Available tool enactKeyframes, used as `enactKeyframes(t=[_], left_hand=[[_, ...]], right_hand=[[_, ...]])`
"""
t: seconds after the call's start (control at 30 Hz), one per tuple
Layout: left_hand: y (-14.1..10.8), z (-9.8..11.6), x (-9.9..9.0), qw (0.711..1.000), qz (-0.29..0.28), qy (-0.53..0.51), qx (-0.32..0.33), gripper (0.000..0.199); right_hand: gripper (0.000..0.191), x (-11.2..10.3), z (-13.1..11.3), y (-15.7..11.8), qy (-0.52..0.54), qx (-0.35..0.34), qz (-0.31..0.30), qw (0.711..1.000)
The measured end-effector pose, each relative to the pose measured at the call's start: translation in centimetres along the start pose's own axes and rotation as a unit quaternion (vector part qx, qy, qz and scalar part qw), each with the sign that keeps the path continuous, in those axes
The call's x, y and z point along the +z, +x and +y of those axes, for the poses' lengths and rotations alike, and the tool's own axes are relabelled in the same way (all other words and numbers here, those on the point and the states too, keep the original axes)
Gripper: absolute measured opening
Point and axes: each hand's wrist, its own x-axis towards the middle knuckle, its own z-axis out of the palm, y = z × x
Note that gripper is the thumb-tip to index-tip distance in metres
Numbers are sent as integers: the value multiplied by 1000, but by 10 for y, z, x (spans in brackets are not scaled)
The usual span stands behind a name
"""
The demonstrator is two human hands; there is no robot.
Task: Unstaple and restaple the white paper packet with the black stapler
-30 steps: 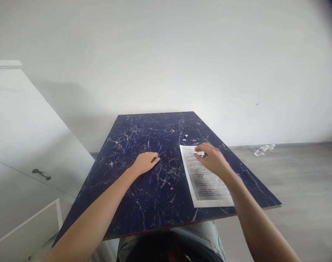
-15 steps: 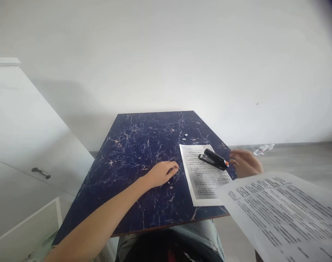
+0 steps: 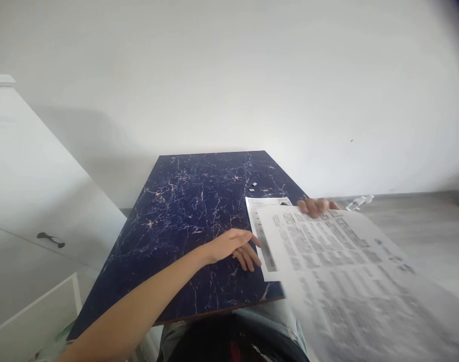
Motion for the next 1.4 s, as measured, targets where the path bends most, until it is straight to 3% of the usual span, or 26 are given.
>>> enactKeyframes(t=[0.1,0.2,0.3,0.37,0.47,0.57,0.67,0.77,0.83,0.97,1.1,1.13,1.17,1.27,1.33,1.4], left_hand=[[1,-1,5,995,54,-71,51,50],[-1,5,1,977,125,-147,92,41],[-8,15,-16,961,100,-249,73,69],[-13,20,-31,956,127,-250,91,79],[-18,22,-49,953,212,-185,110,53],[-21,20,-61,954,274,-86,90,52],[-24,17,-75,934,351,-5,67,50],[-27,13,-89,906,414,79,37,44],[-27,8,-95,881,448,152,20,42],[-25,1,-94,807,481,341,-29,50],[-17,6,-69,666,527,529,-2,55],[-12,7,-58,650,510,563,29,46],[-4,8,-45,662,450,595,65,36],[30,0,2,737,203,630,141,28],[56,-14,37,739,102,650,144,46],[76,-32,70,706,61,691,142,82]], right_hand=[[61,15,-7,20,185,48,-8,981],[63,30,-19,39,308,70,3,949],[60,37,-25,53,365,82,-9,927],[59,39,-24,59,379,91,-38,920],[57,40,-18,61,378,111,-92,914],[50,33,-5,54,302,132,-83,940],[44,11,16,37,71,152,-10,986],[48,-17,35,15,-178,176,-12,968],[52,-29,41,1,-244,193,-69,948],[41,-32,45,-14,-254,223,-167,926],[40,-34,40,-13,-254,237,-98,933],[40,-37,35,-12,-252,237,-72,935],[41,-40,29,-9,-249,239,-48,938],[43,-53,0,0,-233,241,17,942],[45,-60,-26,6,-224,227,52,946],[43,-63,-53,9,-224,204,74,950]])
